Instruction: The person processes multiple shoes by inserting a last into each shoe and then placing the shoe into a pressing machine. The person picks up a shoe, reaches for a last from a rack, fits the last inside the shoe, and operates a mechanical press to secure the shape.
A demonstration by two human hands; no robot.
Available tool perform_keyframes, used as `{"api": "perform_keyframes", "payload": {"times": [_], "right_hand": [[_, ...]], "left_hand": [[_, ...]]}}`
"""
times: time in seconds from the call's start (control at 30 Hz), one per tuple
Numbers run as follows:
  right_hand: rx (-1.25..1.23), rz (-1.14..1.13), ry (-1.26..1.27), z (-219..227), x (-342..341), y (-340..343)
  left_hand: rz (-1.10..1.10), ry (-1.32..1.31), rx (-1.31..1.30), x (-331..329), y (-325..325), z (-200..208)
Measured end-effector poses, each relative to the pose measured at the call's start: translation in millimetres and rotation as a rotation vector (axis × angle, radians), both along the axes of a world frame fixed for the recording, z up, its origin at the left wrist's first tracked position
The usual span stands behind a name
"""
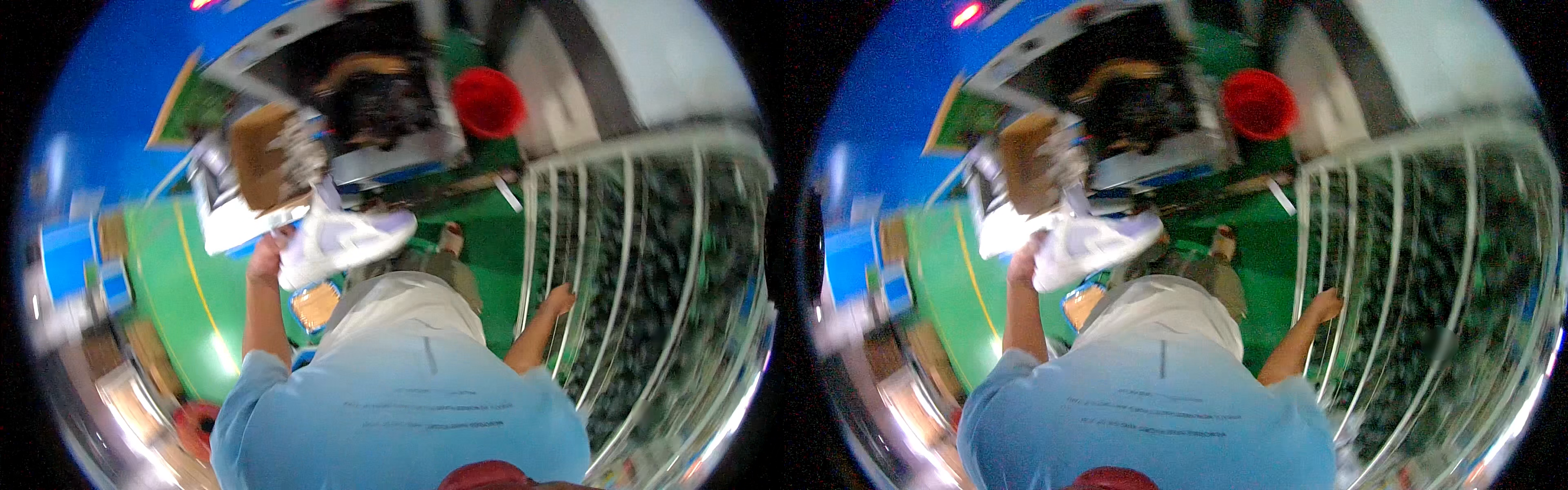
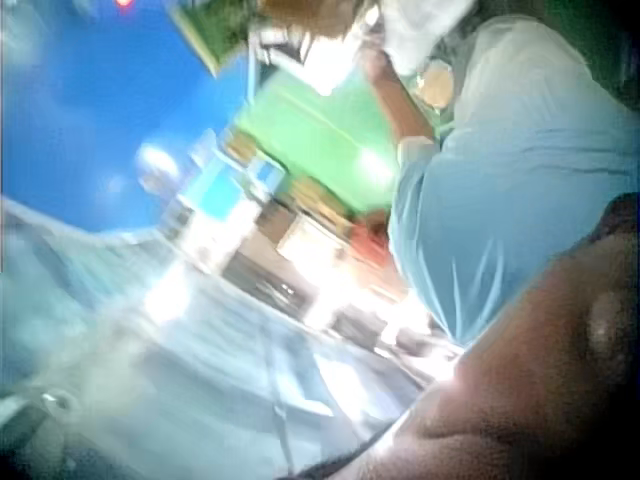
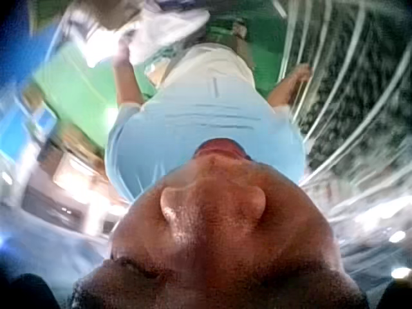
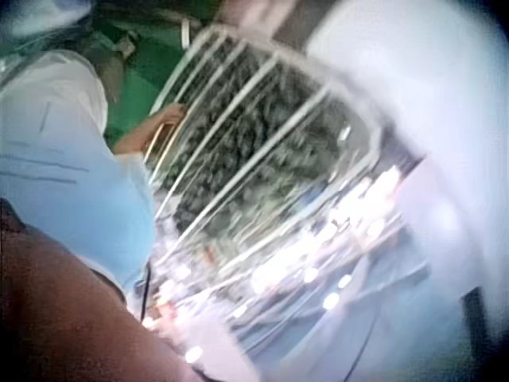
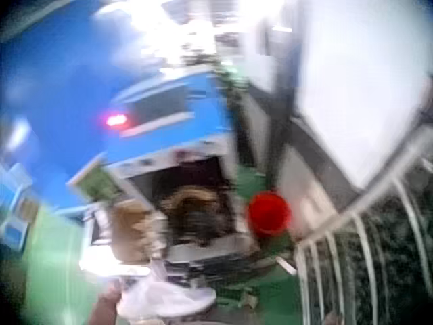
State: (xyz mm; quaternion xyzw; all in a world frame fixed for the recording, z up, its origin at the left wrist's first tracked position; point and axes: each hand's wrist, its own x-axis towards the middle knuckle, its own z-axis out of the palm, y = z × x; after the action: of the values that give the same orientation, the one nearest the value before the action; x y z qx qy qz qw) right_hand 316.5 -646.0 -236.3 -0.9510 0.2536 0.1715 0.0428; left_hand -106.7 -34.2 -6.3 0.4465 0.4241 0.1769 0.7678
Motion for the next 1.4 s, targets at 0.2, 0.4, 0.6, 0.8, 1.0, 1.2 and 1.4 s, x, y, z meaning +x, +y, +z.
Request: {"api": "perform_keyframes", "payload": {"times": [0.2,0.4,0.6,0.8,1.0,1.2,1.4], "right_hand": [[1.105,0.781,-0.145,174.3,-15.9,327.2],[1.371,1.353,-0.854,344.6,-34.8,599.4],[0.509,1.631,-1.366,359.1,-86.3,773.7],[0.442,1.595,-1.612,336.1,-83.3,789.1],[0.315,1.596,-1.666,326.1,-79.9,777.6],[0.505,1.638,-1.468,339.7,-92.1,784.0],[1.277,1.557,-0.669,346.9,-163.9,719.0]], "left_hand": [[0.395,-0.109,0.257,-125.7,100.9,-2.7],[0.071,1.327,0.58,-239.9,151.9,-137.1],[0.13,1.562,0.702,-106.5,237.7,-82.7],[0.29,0.806,0.514,-149.1,489.9,-222.7],[0.942,0.903,0.547,-17.8,535.4,-249.2],[0.831,0.123,0.107,-68.2,429.3,-174.9],[0.476,-0.397,-0.109,-9.3,231.1,-2.3]]}}
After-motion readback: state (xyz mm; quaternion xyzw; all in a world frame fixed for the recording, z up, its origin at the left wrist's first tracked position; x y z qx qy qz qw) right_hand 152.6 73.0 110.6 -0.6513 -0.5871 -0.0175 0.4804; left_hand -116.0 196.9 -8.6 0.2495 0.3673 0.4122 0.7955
